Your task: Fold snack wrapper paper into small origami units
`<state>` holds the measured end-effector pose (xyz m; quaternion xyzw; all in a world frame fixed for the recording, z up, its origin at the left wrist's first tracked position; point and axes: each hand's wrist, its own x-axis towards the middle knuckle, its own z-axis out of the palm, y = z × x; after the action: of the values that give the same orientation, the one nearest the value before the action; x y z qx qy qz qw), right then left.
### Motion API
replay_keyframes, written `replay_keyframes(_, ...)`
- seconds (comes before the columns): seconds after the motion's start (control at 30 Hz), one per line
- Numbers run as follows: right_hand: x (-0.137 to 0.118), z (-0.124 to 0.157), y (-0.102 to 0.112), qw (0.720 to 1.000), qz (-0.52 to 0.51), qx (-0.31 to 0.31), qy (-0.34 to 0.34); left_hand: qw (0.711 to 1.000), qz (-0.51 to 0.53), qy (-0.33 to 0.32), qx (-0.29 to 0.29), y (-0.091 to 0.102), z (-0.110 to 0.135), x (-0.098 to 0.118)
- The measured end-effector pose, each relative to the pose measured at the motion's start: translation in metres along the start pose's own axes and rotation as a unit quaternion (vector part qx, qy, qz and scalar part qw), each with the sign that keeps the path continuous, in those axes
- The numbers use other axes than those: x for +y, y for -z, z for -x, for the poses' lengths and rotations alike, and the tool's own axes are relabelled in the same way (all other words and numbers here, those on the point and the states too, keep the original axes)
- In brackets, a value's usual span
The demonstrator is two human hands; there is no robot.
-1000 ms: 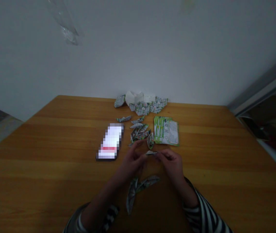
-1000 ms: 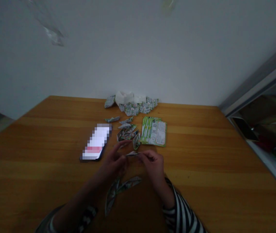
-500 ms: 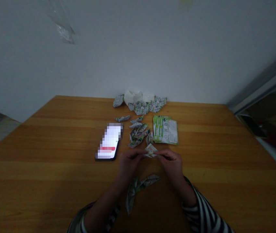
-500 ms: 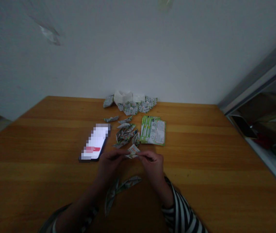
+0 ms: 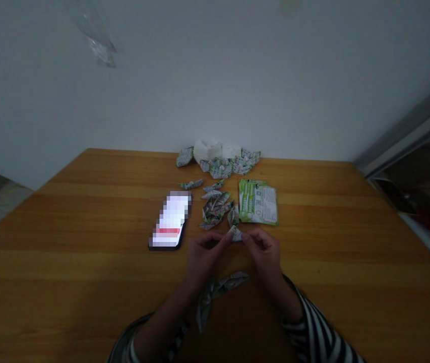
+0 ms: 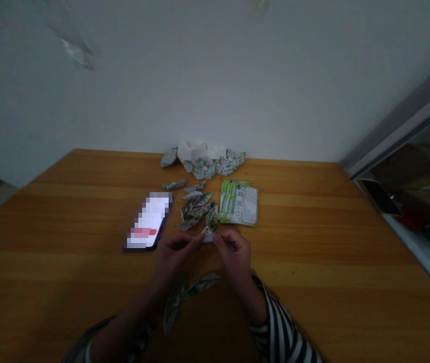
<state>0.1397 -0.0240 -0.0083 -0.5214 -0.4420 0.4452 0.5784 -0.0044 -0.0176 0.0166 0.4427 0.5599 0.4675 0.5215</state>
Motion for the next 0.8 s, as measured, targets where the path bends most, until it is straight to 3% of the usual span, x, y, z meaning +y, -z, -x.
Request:
replay_keyframes(0.23,0.01,0.002,-0.006,0.998,-0.036,0.022,-0.053,0.997,0.074,0.007,0.036,-0.005,-0.003,-0.008)
replay_keyframes(0.43,0.005,0.003,-0.011,0.995,-0.081,0.042,-0.045,0.994,0.107,-0.002,0.015,-0.007,-0.001,-0.009)
replay_keyframes(0.63,0.003,0.002,-0.011,0.997,-0.066,-0.003,-0.034,0.997,0.008,-0.076,-0.02,-0.003,0.0,-0.012)
replay_keyframes(0.8,0.003,0.004,-0.012,0.989,-0.072,-0.097,-0.088,0.995,-0.03,-0.083,-0.047,-0.003,0.003,-0.01)
